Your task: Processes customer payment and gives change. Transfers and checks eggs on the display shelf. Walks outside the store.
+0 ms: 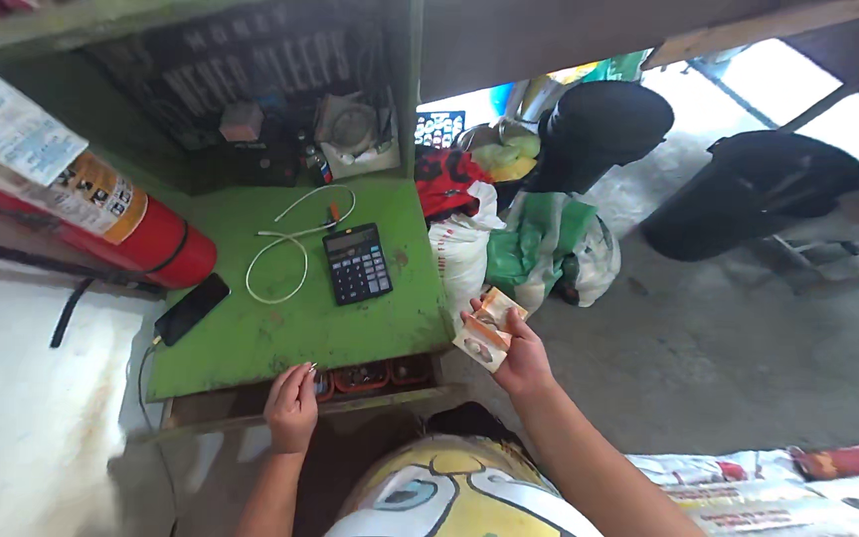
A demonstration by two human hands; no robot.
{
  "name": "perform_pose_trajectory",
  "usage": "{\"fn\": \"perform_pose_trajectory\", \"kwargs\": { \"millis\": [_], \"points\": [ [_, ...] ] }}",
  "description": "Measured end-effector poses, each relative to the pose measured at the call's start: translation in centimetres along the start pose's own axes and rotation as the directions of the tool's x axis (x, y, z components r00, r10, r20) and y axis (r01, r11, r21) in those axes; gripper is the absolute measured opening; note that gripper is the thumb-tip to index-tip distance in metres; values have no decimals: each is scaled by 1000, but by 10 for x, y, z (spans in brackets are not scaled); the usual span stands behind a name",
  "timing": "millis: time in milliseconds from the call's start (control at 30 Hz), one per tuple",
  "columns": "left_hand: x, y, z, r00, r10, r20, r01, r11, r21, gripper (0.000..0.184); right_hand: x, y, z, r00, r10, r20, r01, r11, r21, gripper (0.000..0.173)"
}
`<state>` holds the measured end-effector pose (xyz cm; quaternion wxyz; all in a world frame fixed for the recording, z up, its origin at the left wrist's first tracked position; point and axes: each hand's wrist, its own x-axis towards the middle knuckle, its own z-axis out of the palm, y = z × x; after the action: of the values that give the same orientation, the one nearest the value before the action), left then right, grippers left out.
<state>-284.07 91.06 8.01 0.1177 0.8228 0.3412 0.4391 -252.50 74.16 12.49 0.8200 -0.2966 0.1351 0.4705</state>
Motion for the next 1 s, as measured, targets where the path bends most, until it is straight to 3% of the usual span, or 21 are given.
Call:
{"fn": "perform_pose_trajectory", "kwargs": {
  "millis": [67,100,167,200,233,333,433,500,567,733,867,933,1000],
  "points": [
    [35,44,16,988,-138,67,150,963,-226,26,0,-28,-10,999,-38,-7,38,996,74,53],
    [47,73,26,956,-238,172,287,881,-376,30,-1,-45,-18,998,-67,-4,67,991,113,53],
    [67,135,59,787,-393,475,616,541,-572,35,-7,-87,-37,990,-141,-21,142,976,162,52],
    [71,165,79,673,-386,631,739,372,-561,35,-11,-110,-50,982,-182,-43,187,966,178,52],
    [72,191,101,559,-325,763,828,270,-492,33,-15,-135,-64,973,-222,-69,231,954,189,53],
    [67,267,183,216,-84,973,958,211,-194,29,-25,-218,-118,921,-361,-148,386,899,208,54],
    [57,349,281,-94,48,994,965,250,79,24,-37,-310,-185,841,-483,-245,532,820,210,53],
    [54,406,349,-243,110,964,936,286,204,24,-50,-376,-226,785,-525,-328,600,775,197,53],
    [53,467,413,-306,175,936,928,275,252,28,-66,-442,-262,729,-577,-367,665,723,184,53],
    [81,626,557,-315,338,887,924,324,204,36,-92,-603,-327,559,-675,-481,817,549,180,52],
    [105,753,672,-391,230,891,794,574,201,37,-86,-725,-391,404,-683,-608,901,410,139,53],
    [105,822,742,-401,182,898,665,732,148,32,-80,-784,-426,332,-664,-670,917,393,65,53],
    [96,887,811,-406,172,898,571,814,102,25,-74,-827,-462,296,-624,-723,928,367,64,53]
  ]
}}
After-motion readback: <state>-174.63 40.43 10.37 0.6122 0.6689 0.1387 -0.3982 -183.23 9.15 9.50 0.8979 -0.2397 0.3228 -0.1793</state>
